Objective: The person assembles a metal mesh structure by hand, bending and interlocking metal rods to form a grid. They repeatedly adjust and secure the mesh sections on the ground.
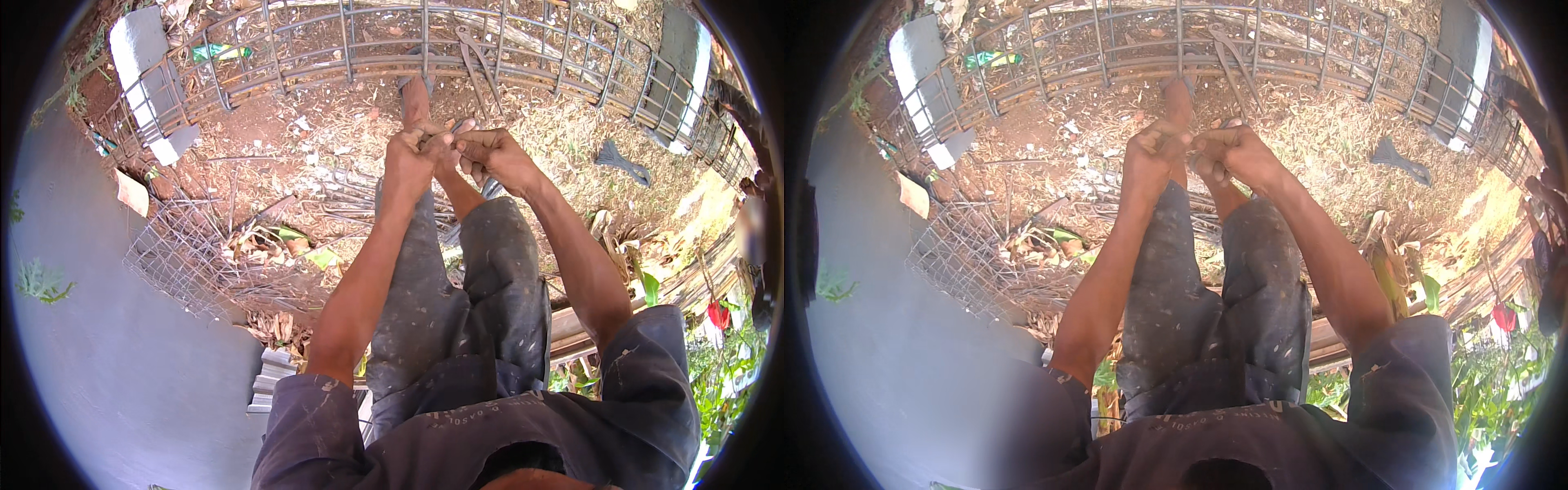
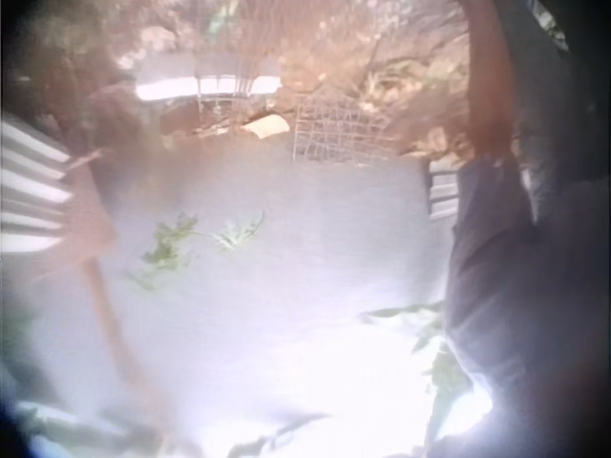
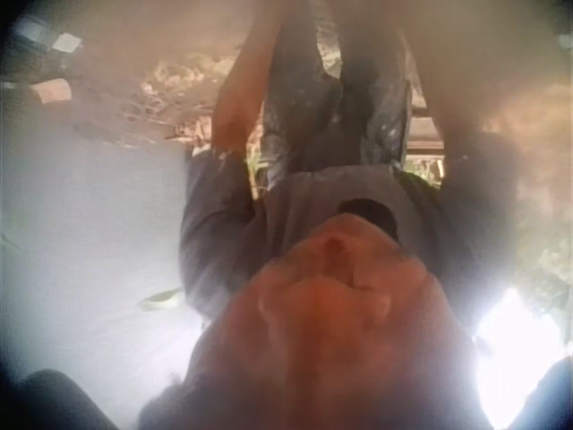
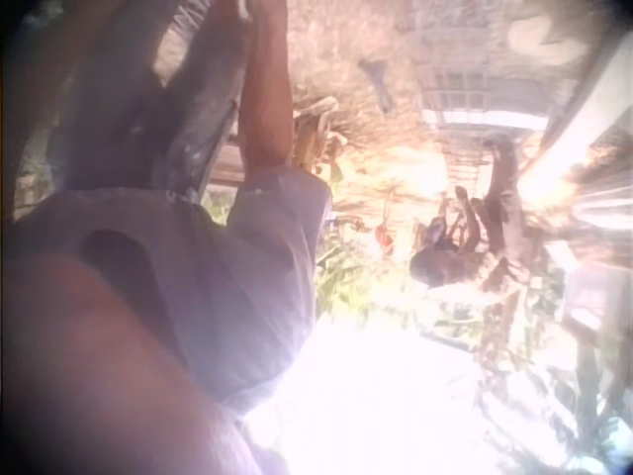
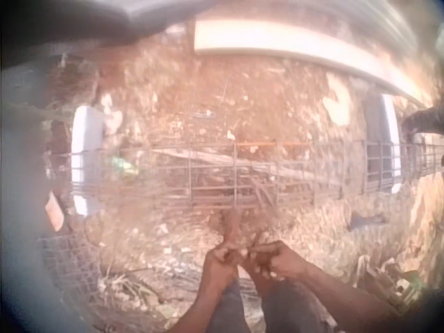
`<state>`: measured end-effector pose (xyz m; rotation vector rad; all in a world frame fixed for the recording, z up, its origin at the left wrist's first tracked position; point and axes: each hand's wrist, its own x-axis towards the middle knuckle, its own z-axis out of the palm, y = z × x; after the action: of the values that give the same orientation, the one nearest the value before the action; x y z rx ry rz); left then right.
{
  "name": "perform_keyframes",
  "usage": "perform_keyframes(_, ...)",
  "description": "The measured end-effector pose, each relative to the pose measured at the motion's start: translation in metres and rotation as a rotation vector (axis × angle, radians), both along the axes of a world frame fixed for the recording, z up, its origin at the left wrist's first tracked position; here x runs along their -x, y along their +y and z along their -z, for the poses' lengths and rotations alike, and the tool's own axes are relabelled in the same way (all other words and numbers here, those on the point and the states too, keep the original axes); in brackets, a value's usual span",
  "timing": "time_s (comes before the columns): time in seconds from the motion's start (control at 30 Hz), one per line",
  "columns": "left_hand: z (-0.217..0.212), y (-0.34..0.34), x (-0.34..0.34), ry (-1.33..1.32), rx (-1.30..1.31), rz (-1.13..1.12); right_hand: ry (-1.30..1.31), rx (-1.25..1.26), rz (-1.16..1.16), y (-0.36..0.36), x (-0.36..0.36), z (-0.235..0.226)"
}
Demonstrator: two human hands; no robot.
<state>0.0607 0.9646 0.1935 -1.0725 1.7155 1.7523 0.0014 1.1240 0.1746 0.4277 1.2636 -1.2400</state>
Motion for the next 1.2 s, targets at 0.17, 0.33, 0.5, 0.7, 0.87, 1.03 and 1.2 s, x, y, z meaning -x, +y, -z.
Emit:
perform_keyframes(0.17, 0.01, -0.013, -0.029, 0.032, -0.126, -0.244, 0.119, -0.073, 0.038, -0.014, -0.015, -0.002)
perform_keyframes(0.33, 0.021, -0.022, -0.029, 0.08, -0.246, -0.451, 0.065, -0.133, 0.176, -0.039, -0.01, -0.008)
perform_keyframes(0.5, 0.041, -0.052, -0.014, 0.032, -0.236, -0.39, 0.003, -0.177, 0.31, -0.067, -0.026, -0.011)
perform_keyframes(0.7, 0.052, -0.123, 0.0, -0.056, 0.001, -0.054, 0.056, -0.217, 0.4, -0.139, -0.041, -0.002)
perform_keyframes(0.87, 0.091, -0.214, 0.003, -0.053, 0.118, 0.473, 0.171, -0.321, 0.347, -0.197, -0.046, 0.017)
perform_keyframes(1.03, 0.108, -0.244, 0.041, 0.022, 0.313, 0.8, 0.208, -0.393, 0.455, -0.225, -0.041, 0.034)
perform_keyframes(1.2, 0.142, -0.248, 0.07, 0.27, 0.546, 0.834, 0.152, -0.592, 0.736, -0.221, -0.021, 0.083)
